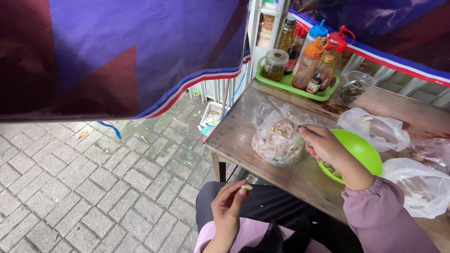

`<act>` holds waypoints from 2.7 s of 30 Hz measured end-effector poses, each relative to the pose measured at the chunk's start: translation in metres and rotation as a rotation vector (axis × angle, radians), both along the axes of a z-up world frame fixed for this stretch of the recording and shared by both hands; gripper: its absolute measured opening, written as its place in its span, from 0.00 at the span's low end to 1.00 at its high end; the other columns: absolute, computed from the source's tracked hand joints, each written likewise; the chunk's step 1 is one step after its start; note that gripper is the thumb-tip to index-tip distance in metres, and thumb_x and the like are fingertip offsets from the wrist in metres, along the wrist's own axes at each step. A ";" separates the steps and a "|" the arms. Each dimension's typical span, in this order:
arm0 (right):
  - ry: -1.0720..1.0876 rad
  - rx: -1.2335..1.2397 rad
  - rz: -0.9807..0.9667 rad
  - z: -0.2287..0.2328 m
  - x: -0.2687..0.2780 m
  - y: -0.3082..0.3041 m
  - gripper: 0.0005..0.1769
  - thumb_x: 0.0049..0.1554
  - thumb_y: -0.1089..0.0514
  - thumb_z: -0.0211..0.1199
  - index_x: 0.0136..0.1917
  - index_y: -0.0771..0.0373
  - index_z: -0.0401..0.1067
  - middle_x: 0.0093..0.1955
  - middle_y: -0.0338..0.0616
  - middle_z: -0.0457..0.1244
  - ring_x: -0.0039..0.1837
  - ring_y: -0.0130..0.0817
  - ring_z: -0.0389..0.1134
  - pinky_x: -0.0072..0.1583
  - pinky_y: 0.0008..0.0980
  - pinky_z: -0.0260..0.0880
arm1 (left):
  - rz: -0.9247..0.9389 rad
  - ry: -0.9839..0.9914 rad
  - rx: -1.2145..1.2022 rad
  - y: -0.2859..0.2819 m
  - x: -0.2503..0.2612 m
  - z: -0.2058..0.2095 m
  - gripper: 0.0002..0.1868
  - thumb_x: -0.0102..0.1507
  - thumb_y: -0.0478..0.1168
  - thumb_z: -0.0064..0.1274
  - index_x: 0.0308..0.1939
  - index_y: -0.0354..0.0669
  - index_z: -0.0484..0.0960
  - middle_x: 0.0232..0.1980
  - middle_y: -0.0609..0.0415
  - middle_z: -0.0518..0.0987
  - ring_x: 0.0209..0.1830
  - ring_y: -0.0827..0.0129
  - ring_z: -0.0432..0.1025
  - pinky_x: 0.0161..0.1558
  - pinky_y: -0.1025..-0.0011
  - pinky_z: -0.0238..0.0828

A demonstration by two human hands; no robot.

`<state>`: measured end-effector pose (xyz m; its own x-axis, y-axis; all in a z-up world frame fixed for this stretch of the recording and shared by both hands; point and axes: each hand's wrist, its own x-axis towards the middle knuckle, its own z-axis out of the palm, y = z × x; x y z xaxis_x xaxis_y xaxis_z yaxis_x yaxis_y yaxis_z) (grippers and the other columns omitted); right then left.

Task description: The person peels garlic cloves one by one using a knife, placing the peeled cloves into a green bowl. After finishing the peeling, the person moves to a gas stove and stirs a red sauce in a pot with a wooden spatula.

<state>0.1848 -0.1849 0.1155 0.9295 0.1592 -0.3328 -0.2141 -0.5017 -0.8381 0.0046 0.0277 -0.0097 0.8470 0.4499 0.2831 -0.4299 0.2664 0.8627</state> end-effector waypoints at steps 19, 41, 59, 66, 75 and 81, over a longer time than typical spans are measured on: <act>0.022 0.006 0.050 -0.013 0.009 0.000 0.15 0.68 0.49 0.50 0.57 0.59 0.72 0.25 0.48 0.53 0.26 0.36 0.51 0.29 0.34 0.47 | -0.007 0.063 0.014 -0.002 0.003 -0.006 0.10 0.64 0.34 0.58 0.48 0.35 0.88 0.43 0.44 0.84 0.44 0.61 0.79 0.45 0.68 0.84; -0.017 0.198 -0.003 -0.001 -0.012 -0.033 0.15 0.67 0.53 0.49 0.65 0.59 0.65 0.26 0.50 0.52 0.24 0.35 0.47 0.27 0.33 0.44 | -0.202 0.235 -0.319 -0.009 0.027 -0.028 0.14 0.61 0.34 0.62 0.48 0.28 0.86 0.41 0.36 0.88 0.39 0.56 0.83 0.45 0.64 0.84; -0.167 0.378 -0.212 -0.050 -0.055 -0.102 0.14 0.69 0.54 0.48 0.64 0.63 0.61 0.25 0.56 0.50 0.21 0.40 0.46 0.24 0.36 0.44 | -0.210 0.306 -0.538 -0.001 0.015 -0.026 0.13 0.63 0.28 0.58 0.51 0.28 0.84 0.39 0.37 0.86 0.38 0.59 0.81 0.43 0.69 0.81; -0.158 0.426 -0.279 -0.042 -0.084 -0.105 0.13 0.70 0.53 0.46 0.65 0.60 0.58 0.26 0.54 0.49 0.23 0.40 0.46 0.27 0.37 0.43 | -0.235 0.283 -0.462 0.001 0.003 -0.025 0.13 0.64 0.27 0.56 0.53 0.29 0.83 0.39 0.42 0.85 0.42 0.61 0.82 0.47 0.72 0.81; -0.228 0.479 -0.451 -0.070 -0.134 -0.154 0.14 0.71 0.51 0.45 0.64 0.60 0.60 0.25 0.53 0.48 0.22 0.38 0.45 0.26 0.35 0.41 | -0.589 0.365 -0.221 -0.079 0.054 -0.002 0.13 0.64 0.28 0.57 0.52 0.28 0.82 0.45 0.35 0.85 0.42 0.60 0.82 0.51 0.70 0.84; -0.233 0.440 -0.555 -0.102 -0.175 -0.189 0.20 0.71 0.52 0.43 0.71 0.65 0.59 0.25 0.53 0.48 0.23 0.40 0.46 0.27 0.38 0.44 | -0.735 0.271 0.038 -0.139 0.127 -0.025 0.12 0.66 0.32 0.59 0.53 0.32 0.83 0.42 0.47 0.85 0.40 0.68 0.81 0.48 0.75 0.82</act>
